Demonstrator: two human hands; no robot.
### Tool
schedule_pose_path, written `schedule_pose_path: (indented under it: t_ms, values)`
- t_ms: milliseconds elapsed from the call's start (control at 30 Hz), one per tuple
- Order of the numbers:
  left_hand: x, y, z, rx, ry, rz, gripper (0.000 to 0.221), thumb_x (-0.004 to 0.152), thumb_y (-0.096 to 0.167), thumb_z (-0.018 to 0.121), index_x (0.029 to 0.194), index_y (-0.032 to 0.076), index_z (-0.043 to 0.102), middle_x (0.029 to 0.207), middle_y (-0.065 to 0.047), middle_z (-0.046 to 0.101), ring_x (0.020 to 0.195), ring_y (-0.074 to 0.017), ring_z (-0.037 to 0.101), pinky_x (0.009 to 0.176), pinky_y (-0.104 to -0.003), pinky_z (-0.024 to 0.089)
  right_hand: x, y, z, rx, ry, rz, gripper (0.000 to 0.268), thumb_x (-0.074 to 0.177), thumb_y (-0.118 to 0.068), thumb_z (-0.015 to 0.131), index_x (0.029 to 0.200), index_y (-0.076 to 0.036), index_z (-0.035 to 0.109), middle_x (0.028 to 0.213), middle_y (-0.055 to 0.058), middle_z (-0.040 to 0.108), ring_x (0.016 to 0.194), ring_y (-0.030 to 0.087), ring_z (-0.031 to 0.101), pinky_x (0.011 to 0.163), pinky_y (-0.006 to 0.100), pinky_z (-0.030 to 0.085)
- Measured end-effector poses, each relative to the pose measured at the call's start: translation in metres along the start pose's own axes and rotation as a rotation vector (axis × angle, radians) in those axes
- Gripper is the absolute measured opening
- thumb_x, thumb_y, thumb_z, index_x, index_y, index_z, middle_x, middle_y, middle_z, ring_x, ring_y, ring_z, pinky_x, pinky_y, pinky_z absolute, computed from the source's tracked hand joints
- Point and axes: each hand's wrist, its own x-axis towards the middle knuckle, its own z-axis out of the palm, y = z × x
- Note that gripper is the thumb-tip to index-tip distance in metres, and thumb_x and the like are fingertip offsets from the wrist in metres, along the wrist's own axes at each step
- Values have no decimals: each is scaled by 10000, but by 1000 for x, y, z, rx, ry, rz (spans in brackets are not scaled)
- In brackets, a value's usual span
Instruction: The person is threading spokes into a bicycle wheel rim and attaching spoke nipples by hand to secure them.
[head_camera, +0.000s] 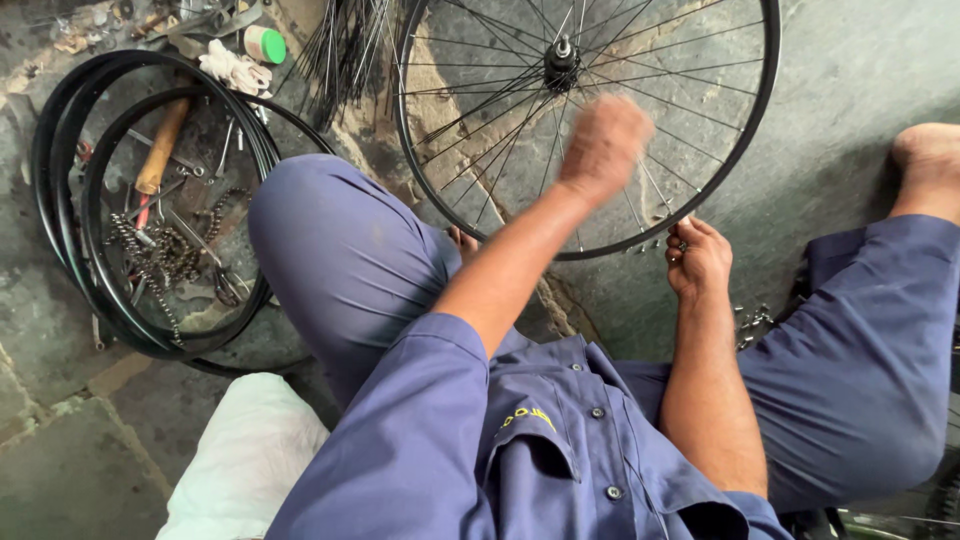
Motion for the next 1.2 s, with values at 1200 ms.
schedule_pose_path:
  t_ms: [1200]
  values:
    - [-50,-114,-21,248,-154,-407,282,861,212,645,1089,55,594,1281,-209,481,1225,-387,515,1011,-508,441,-5,1,13,-68,52,-32,151,982,-39,682,1102,51,696,822,49,651,631,96,557,489,202,402]
